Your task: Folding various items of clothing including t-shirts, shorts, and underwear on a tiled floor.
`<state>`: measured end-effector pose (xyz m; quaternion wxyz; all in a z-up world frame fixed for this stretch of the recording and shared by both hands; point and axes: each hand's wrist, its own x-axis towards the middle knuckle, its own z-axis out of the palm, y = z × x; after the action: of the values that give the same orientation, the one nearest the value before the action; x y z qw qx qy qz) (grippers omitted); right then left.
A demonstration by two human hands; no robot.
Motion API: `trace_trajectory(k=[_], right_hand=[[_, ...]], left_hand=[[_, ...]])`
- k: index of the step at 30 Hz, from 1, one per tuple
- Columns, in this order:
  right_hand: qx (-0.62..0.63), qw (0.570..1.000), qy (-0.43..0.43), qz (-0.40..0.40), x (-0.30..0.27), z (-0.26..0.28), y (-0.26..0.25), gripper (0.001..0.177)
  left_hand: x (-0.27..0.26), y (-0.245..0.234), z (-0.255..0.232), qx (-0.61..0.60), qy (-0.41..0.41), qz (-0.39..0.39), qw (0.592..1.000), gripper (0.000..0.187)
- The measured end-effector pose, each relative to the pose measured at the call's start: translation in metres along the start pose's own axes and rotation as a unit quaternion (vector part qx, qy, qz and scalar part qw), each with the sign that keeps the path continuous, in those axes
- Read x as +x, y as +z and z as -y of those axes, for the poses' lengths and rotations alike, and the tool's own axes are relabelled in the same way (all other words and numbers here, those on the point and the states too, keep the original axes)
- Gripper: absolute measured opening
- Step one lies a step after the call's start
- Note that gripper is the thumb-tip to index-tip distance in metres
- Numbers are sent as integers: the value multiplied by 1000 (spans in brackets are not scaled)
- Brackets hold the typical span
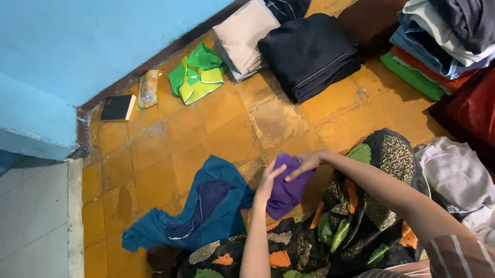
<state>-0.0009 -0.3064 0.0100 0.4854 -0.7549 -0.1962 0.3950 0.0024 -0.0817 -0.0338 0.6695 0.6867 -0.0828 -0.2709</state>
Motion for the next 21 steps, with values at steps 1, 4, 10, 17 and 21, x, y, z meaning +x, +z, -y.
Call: trace_trajectory(k=[1, 4, 10, 17, 21], right_hand=[[1, 1000, 0, 0, 3, -2, 4, 93], [139, 990, -19, -6, -1, 9, 15, 74], [215, 964, 9, -155, 47, -43, 33, 61], [266, 954, 6, -141, 20, 4, 36, 65], [326, 940, -9, -103, -3, 34, 39, 72]], left_hand=[[2, -5, 0, 0, -1, 1, 1000, 71], [7, -17, 3, -22, 43, -13, 999, 59], [-9, -30, 17, -7, 198, -309, 930, 35], [-56, -15, 48, -112, -64, -349, 928, 76], [-65, 5, 37, -431, -63, -61, 898, 111]])
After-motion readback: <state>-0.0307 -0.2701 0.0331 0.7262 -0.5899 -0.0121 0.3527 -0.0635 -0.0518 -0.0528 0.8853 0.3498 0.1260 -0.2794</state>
